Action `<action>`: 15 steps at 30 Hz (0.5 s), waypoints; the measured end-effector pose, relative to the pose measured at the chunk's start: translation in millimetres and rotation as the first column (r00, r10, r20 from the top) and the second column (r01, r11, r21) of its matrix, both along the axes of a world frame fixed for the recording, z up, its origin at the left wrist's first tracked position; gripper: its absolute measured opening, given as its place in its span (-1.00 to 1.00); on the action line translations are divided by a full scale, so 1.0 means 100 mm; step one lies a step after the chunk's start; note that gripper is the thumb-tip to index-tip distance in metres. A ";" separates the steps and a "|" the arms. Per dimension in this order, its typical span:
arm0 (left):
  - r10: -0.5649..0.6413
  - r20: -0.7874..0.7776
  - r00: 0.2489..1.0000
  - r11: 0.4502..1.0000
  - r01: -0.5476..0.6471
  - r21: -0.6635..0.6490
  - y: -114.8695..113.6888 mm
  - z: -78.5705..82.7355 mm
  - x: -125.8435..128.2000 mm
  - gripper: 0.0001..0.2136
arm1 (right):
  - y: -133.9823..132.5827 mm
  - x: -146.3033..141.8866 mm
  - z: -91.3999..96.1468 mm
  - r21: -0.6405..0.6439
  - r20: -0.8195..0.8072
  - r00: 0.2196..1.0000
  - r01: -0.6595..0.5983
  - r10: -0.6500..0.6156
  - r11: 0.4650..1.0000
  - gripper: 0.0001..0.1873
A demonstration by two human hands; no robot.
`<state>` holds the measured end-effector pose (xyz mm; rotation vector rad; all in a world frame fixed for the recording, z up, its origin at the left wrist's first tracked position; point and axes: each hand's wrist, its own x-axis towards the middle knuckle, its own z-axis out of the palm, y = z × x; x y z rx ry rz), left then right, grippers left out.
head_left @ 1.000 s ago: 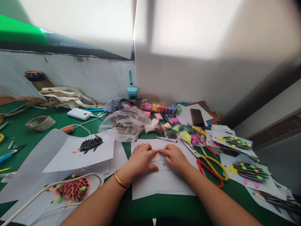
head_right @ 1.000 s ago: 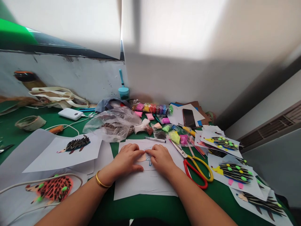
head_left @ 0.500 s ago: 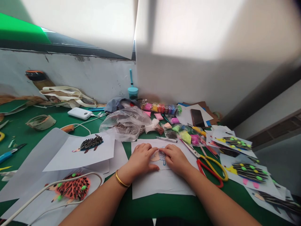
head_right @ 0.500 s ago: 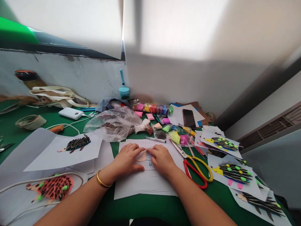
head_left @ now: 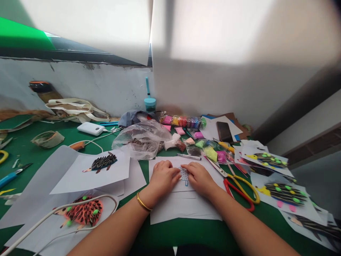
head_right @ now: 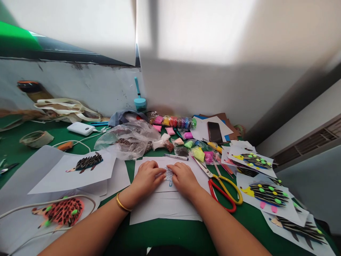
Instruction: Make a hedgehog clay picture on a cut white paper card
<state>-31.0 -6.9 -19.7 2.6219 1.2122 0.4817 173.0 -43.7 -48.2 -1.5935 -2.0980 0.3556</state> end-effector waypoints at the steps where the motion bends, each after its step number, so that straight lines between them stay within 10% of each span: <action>1: 0.018 0.007 1.000 1.000 -0.018 0.006 -0.01 -0.01 0.02 -0.79 | 0.00 0.00 0.00 -0.002 0.004 1.000 0.003 -0.003 1.000 -0.47; 15: 0.018 0.149 0.989 0.988 0.005 -0.154 0.12 0.01 -0.08 -0.67 | -0.04 0.02 0.07 0.029 -0.008 1.000 -0.030 0.030 0.999 -0.48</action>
